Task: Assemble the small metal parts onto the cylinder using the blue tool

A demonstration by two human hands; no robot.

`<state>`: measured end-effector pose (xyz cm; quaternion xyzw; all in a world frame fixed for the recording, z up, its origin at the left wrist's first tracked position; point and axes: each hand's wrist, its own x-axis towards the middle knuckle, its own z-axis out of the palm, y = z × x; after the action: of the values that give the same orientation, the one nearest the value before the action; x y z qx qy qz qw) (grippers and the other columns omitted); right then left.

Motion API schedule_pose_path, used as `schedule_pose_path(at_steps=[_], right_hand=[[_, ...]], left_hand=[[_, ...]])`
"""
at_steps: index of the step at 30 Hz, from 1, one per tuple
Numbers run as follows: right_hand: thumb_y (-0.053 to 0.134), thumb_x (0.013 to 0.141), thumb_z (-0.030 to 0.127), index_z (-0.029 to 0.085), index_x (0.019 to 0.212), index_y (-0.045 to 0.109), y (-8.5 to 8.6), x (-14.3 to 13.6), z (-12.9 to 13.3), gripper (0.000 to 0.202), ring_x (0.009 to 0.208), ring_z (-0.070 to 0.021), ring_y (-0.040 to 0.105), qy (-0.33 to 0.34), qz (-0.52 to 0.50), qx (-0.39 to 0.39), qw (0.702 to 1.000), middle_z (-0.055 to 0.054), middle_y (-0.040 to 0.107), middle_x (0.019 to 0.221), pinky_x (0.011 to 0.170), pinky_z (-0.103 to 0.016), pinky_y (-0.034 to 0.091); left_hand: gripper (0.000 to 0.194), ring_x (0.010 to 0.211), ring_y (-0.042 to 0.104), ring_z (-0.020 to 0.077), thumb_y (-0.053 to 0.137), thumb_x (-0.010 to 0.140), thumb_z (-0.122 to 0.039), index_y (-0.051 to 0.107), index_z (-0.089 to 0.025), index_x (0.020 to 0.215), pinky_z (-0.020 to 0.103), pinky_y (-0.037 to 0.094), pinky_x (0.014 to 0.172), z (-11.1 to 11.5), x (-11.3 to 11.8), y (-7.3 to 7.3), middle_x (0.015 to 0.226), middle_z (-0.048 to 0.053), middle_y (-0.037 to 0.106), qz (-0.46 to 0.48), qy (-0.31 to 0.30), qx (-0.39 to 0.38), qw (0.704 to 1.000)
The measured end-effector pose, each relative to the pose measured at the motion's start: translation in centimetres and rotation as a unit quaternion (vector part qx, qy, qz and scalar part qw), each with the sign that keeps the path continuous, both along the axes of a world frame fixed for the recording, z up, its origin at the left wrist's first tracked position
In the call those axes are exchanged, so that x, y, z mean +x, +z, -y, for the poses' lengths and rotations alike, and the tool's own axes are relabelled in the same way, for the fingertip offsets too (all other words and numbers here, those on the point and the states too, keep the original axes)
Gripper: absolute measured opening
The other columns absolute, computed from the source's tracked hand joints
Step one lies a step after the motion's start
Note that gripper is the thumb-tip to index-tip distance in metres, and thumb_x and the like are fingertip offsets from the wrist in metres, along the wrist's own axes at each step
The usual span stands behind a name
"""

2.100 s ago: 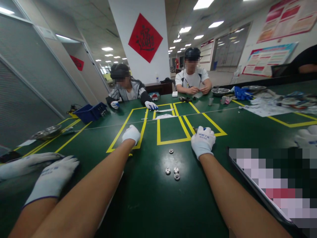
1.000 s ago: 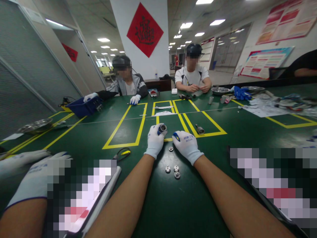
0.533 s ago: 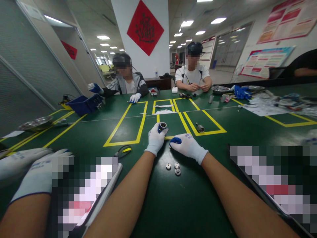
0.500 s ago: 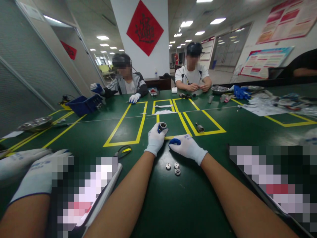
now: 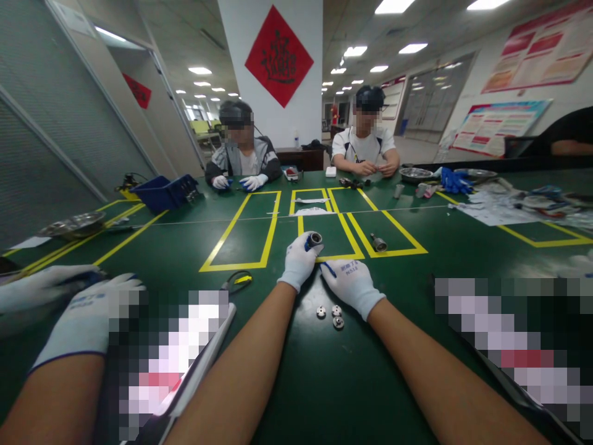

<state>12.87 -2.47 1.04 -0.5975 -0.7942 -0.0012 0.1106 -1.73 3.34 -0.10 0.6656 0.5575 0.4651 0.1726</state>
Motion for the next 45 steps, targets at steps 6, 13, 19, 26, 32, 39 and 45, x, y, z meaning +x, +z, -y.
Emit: schedule_pose_path(at_steps=[6,13,19,26,32,39,45], right_hand=[[0.040,0.102,0.045,0.022,0.121,0.070,-0.2,-0.2,0.3,0.042,0.101,-0.0236,0.072,-0.105,-0.030,-0.013,0.994,-0.011,0.077,0.110,0.086,-0.033,0.049],[0.050,0.099,0.037,0.026,0.118,0.073,-0.8,2.4,1.0,0.032,0.109,-0.0218,0.069,-0.072,-0.130,0.048,0.988,-0.006,0.075,0.120,0.095,-0.030,0.048],[0.045,0.102,0.038,0.027,0.118,0.073,-0.3,1.5,0.5,0.034,0.103,-0.0227,0.070,-0.017,-0.036,0.023,0.999,-0.006,0.076,0.118,0.089,-0.031,0.049],[0.043,0.102,0.036,0.025,0.106,0.073,0.0,1.5,0.2,0.033,0.094,-0.0244,0.071,-0.018,0.016,0.015,1.000,-0.008,0.077,0.107,0.081,-0.033,0.048],[0.041,0.102,0.032,0.024,0.108,0.073,-0.1,2.0,0.1,0.034,0.095,-0.0243,0.071,-0.025,0.020,0.016,0.999,-0.009,0.076,0.109,0.081,-0.033,0.048],[0.045,0.102,0.033,0.024,0.100,0.072,-0.4,2.1,-0.4,0.029,0.089,-0.0225,0.071,-0.040,0.007,0.038,0.998,-0.007,0.077,0.102,0.074,-0.031,0.044],[0.045,0.102,0.032,0.021,0.097,0.069,-1.2,2.5,-0.8,0.027,0.084,-0.0206,0.067,-0.029,-0.049,0.145,0.988,-0.007,0.075,0.095,0.073,-0.030,0.039]], left_hand=[[0.030,0.104,0.068,0.0205,0.074,0.083,-0.025,0.070,-0.021,0.112,0.033,0.051,0.101,-0.3,-0.2,-0.4,0.110,0.005,0.076,0.002,0.000,0.004,1.000],[0.032,0.103,0.065,0.0220,0.076,0.081,-0.029,0.072,-0.022,0.113,0.034,0.051,0.098,-0.5,-0.3,-0.7,0.109,0.007,0.067,-0.046,0.022,0.034,0.998],[0.036,0.107,0.066,0.0216,0.077,0.081,-0.028,0.071,-0.022,0.116,0.034,0.051,0.101,-0.7,-0.4,-1.0,0.112,0.006,0.071,-0.034,0.002,0.031,0.999],[0.035,0.104,0.069,0.0206,0.077,0.080,-0.026,0.070,-0.021,0.114,0.034,0.052,0.100,-0.4,-0.1,-0.7,0.110,0.004,0.076,-0.013,-0.029,0.016,0.999],[0.038,0.108,0.067,0.0215,0.076,0.081,-0.023,0.070,-0.023,0.118,0.035,0.051,0.103,0.0,0.1,-0.4,0.115,0.004,0.073,-0.045,-0.044,0.021,0.998],[0.036,0.107,0.064,0.0225,0.075,0.081,-0.022,0.071,-0.023,0.117,0.035,0.051,0.099,0.0,0.1,-0.6,0.113,0.006,0.066,-0.094,-0.051,0.048,0.993],[0.038,0.107,0.064,0.0225,0.075,0.082,-0.021,0.069,-0.023,0.119,0.037,0.051,0.100,-0.2,0.2,-0.8,0.113,0.005,0.067,-0.099,-0.079,0.048,0.991]])
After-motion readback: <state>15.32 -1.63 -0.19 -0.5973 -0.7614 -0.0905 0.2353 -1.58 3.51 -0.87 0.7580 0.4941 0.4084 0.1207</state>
